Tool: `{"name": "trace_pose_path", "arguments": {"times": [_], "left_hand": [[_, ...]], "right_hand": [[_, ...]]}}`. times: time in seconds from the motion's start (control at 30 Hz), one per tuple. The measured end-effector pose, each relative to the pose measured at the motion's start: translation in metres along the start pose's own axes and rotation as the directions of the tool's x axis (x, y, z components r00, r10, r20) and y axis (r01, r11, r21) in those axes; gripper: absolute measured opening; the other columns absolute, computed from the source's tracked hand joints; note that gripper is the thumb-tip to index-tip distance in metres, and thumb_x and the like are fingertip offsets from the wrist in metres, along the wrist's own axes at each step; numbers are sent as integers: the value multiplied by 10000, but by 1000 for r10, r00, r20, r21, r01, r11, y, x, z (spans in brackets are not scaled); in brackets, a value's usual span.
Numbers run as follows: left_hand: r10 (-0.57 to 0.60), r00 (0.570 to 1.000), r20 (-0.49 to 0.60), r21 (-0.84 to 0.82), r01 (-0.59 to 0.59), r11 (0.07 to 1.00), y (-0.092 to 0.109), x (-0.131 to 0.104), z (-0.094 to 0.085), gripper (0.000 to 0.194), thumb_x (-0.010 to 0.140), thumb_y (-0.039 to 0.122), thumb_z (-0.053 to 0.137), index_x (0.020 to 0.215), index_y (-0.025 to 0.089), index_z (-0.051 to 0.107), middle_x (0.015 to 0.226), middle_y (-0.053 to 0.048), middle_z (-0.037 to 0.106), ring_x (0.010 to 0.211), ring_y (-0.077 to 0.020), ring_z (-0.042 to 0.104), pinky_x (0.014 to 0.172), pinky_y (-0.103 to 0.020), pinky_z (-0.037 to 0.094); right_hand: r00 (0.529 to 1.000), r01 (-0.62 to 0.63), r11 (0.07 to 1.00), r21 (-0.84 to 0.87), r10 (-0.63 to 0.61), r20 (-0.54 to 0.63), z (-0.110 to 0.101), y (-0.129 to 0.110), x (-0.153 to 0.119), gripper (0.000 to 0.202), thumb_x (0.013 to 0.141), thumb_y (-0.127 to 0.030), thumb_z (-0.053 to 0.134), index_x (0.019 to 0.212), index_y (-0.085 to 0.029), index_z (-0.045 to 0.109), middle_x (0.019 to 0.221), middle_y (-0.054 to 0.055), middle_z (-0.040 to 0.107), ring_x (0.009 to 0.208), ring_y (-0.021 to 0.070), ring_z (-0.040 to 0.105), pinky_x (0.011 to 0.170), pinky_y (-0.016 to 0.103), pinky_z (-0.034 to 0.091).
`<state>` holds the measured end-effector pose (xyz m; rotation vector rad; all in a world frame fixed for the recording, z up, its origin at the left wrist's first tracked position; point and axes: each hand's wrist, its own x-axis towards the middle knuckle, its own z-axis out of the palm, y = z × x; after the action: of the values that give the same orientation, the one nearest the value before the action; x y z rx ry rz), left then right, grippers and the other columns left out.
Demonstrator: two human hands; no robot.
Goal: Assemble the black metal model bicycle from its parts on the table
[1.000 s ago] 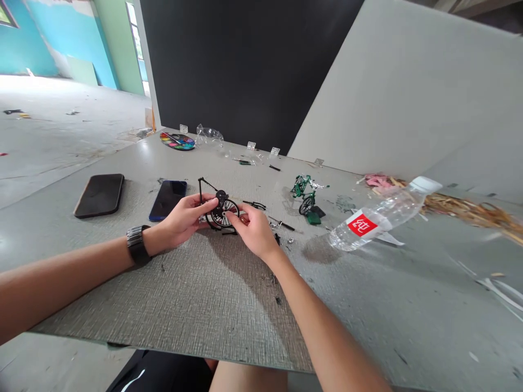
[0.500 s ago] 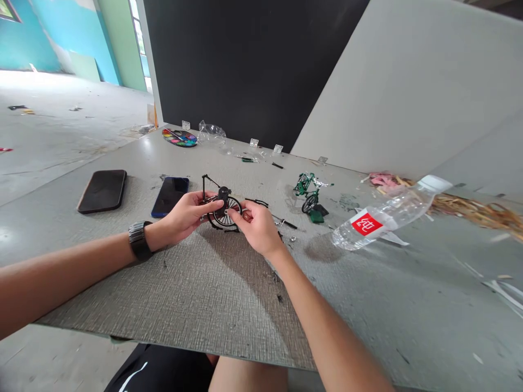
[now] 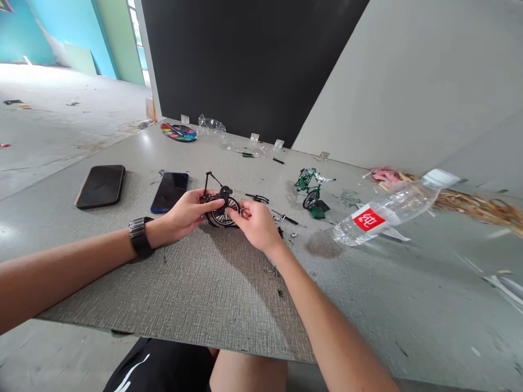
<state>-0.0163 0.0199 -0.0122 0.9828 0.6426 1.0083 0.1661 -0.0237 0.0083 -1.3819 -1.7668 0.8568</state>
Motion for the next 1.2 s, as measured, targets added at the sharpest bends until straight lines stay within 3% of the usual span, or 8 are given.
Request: {"name": "trace_pose_path", "arguments": {"times": [0.27,0.47,0.6,0.77,0.97,1.2], "left_hand": [[12,1000,18,-8,-12,1000,-3,-1,1,276,766,176,789,987,90,648,907,-57,706,791,-124,659,779,-286,475],[14,1000,17,-24,-14,1000,-1,-3,4,213,781,164,768,943,91,651,867,-45,700,772,-121,641,762,-283,455],[-6,998,65,-43,9,999,-1,-3,4,180,787,177,762,913,91,666,848,-44,698,749,-118,628,745,-281,444],[41,998,41,-38,-39,999,-2,-3,3,187,785,177,763,916,107,650,861,-37,689,774,-119,623,756,-281,441],[80,996,40,-6,-80,997,-1,-5,4,199,762,171,777,897,111,645,847,-25,668,787,-118,613,758,-276,431],[101,994,31,17,-102,995,-1,-3,4,218,756,195,782,907,112,649,861,-31,673,794,-123,606,757,-281,429]], "right_hand": [[1000,-4,999,-42,5,25,-1,0,1,277,874,-409,652,750,-163,620,562,-71,372,504,74,272,471,261,189],[999,0,1000,-14,0,33,0,2,1,295,896,-439,619,816,-158,659,600,-50,434,519,79,303,482,258,208],[1000,26,998,-50,-26,-3,0,4,2,321,887,-439,640,714,-169,610,562,-70,336,510,75,244,480,265,165],[1000,8,999,33,-8,2,2,5,2,322,891,-458,631,733,-179,602,571,-61,378,501,77,278,465,265,167],[1000,-12,995,-98,15,28,-2,3,2,368,880,-478,646,674,-185,565,530,-82,292,481,71,212,457,274,118],[1000,-20,999,-46,20,-1,2,0,1,368,884,-469,637,667,-183,557,546,-76,300,495,74,222,466,279,120]]}}
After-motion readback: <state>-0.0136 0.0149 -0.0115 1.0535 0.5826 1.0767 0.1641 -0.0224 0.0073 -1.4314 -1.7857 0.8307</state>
